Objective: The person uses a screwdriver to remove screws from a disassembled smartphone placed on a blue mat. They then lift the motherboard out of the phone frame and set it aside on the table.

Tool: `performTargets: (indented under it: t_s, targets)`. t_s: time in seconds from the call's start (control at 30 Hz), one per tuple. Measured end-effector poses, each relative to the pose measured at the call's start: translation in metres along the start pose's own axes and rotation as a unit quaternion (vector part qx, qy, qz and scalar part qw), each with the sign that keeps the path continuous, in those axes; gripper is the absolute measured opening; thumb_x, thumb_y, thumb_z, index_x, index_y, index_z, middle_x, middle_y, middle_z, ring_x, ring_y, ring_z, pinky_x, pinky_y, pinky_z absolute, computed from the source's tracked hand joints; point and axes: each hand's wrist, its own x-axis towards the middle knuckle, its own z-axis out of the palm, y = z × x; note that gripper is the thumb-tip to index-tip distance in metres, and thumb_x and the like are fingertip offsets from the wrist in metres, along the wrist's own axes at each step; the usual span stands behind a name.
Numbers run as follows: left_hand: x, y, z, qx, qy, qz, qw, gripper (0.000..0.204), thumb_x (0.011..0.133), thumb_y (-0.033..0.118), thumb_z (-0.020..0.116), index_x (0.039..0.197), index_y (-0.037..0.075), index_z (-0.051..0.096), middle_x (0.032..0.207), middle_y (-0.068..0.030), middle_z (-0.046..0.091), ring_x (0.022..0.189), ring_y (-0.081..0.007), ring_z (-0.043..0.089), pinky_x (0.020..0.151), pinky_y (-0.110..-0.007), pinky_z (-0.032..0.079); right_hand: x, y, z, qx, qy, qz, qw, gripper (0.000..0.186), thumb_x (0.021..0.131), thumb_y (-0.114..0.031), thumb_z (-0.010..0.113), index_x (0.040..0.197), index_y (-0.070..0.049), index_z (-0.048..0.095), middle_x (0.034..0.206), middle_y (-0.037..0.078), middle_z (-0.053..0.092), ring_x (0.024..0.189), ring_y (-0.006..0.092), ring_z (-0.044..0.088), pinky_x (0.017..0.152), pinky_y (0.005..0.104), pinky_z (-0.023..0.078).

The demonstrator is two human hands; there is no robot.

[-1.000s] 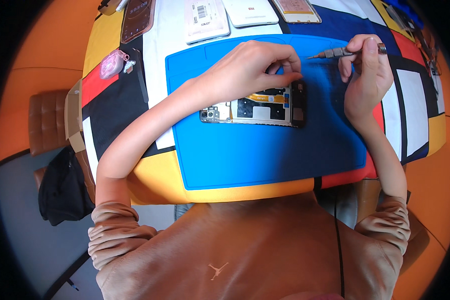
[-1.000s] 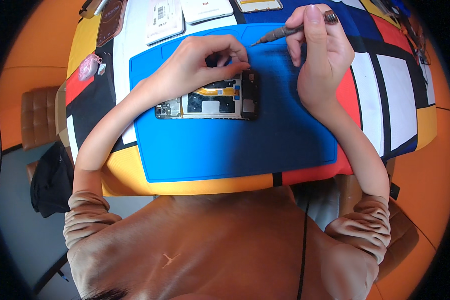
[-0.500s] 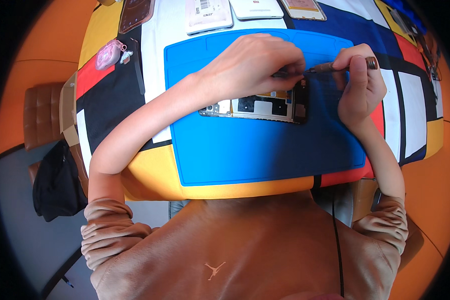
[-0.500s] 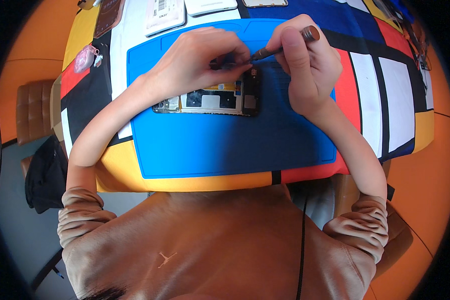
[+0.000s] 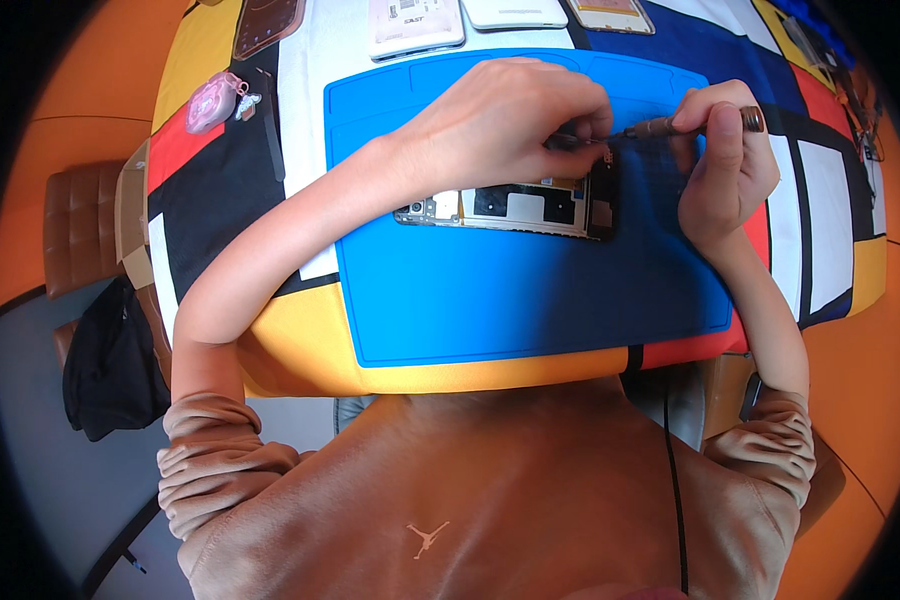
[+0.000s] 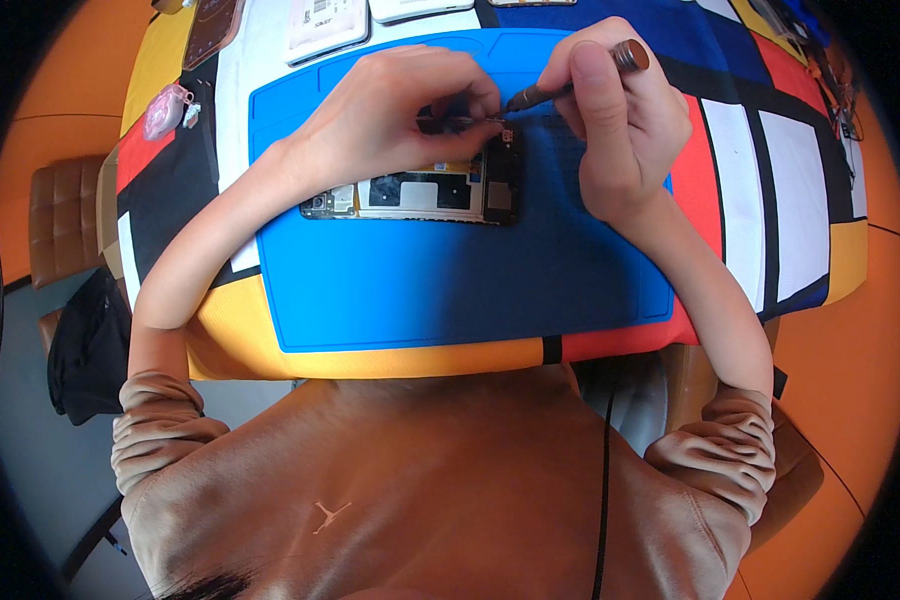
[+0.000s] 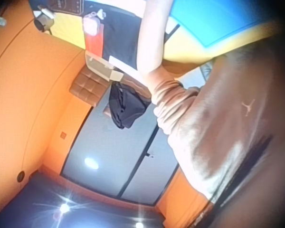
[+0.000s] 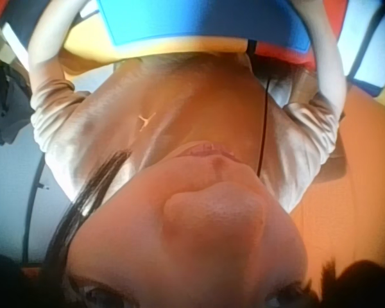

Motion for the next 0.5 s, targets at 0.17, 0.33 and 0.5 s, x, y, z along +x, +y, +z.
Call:
performTargets:
  t_s: [0.17,0.33,0.5]
  targets:
    - [0.000,0.000,0.001,-0.003,0.013,0.010,1.000,0.020,0.085,0.017,0.083,0.095,0.008,0.069,0.078,-0.0042,0.063,0.072,-0.0198,0.062,0.063,-0.029,0.049,-0.004,-0.004,-0.004,-0.042,-0.022,0.060,0.997,0.038,0.113,-0.028,0.036,0.094,-0.003,0.056,0.073,0.002,0.050,0.056,0.0062,0.041,0.052,0.0211,0.029]
    - [0.000,-0.002,0.002,0.004,0.006,0.013,1.000,0.018,0.085,0.015,0.082,0.095,0.008,0.068,0.078,-0.0044,0.062,0.071,-0.0201,0.061,0.063,-0.029,0.050,-0.009,0.000,-0.006,-0.049,0.012,0.078,0.996,0.038,0.113,-0.029,0.036,0.094,-0.003,0.056,0.073,0.003,0.051,0.056,0.0063,0.042,0.052,0.0210,0.030]
    - [-0.001,-0.003,0.000,-0.002,0.002,0.009,1.000,0.017,0.085,0.012,0.081,0.095,0.008,0.068,0.078,-0.0043,0.062,0.072,-0.0194,0.062,0.064,-0.030,0.050,-0.011,0.003,-0.007,-0.051,0.016,0.074,0.996,0.037,0.113,-0.029,0.037,0.094,-0.003,0.057,0.075,0.004,0.053,0.056,0.0069,0.042,0.052,0.0208,0.030]
